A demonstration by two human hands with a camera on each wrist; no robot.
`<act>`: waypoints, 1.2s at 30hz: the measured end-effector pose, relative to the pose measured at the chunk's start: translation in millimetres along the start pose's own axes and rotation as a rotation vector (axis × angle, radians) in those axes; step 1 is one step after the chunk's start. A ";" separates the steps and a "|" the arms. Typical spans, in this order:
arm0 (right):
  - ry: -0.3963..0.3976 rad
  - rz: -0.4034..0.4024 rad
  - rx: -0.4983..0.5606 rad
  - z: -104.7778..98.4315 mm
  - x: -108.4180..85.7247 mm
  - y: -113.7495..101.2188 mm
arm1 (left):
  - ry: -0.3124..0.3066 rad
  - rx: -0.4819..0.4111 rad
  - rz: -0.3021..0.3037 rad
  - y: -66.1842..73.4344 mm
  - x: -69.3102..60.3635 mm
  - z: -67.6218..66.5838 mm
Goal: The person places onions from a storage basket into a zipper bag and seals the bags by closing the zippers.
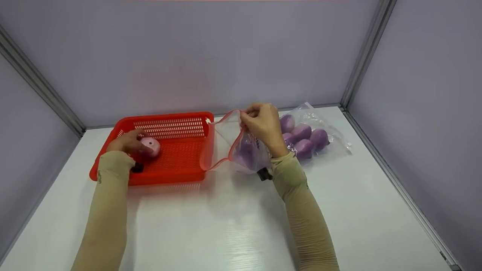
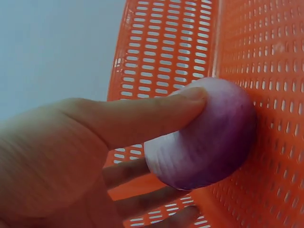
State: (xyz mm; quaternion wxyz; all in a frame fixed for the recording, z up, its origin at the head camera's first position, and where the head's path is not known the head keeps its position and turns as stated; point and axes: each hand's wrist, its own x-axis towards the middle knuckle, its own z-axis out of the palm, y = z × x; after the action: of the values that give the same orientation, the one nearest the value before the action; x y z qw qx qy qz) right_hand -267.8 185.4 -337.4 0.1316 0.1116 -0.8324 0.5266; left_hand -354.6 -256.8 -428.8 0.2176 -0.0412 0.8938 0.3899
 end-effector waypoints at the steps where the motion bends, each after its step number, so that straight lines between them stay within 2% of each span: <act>1: 0.001 -0.005 -0.002 -0.3 -0.4 -0.1 | -0.010 -0.012 -0.014 0.8 -0.8 0.8; 7: 0.003 0.015 0.003 -2.7 0.2 -1.6 | -0.012 -0.107 -0.104 7.2 -1.1 4.4; 10: 0.007 0.025 0.009 -3.3 1.1 -1.3 | -0.016 -0.157 -0.128 8.8 -1.5 4.7; 12: 0.006 0.031 0.003 -2.6 1.2 -1.4 | -0.007 -0.162 -0.140 8.6 -2.1 3.9; 16: -0.002 0.037 -0.004 -0.2 1.2 -0.3 | 0.000 -0.081 -0.093 7.3 -4.4 0.6; 20: -0.015 0.043 -0.005 1.4 0.9 0.6 | 0.040 0.031 0.025 8.0 -7.3 -5.4; 27: 0.001 0.026 -0.013 0.3 0.7 0.4 | 0.188 0.121 0.331 18.5 -18.1 -14.2; 31: -0.001 0.017 0.004 1.1 0.6 1.5 | 0.231 0.091 0.458 25.7 -26.1 -10.8; 36: -0.008 0.030 0.005 4.3 0.1 3.0 | 0.255 -0.026 0.571 36.2 -41.2 0.6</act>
State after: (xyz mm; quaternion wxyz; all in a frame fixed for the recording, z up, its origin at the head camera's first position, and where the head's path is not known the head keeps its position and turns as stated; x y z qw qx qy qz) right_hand -269.3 182.7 -341.6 0.1202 0.1014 -0.8333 0.5301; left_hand -326.1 -235.3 -387.2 -0.0149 0.1601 0.8843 0.4383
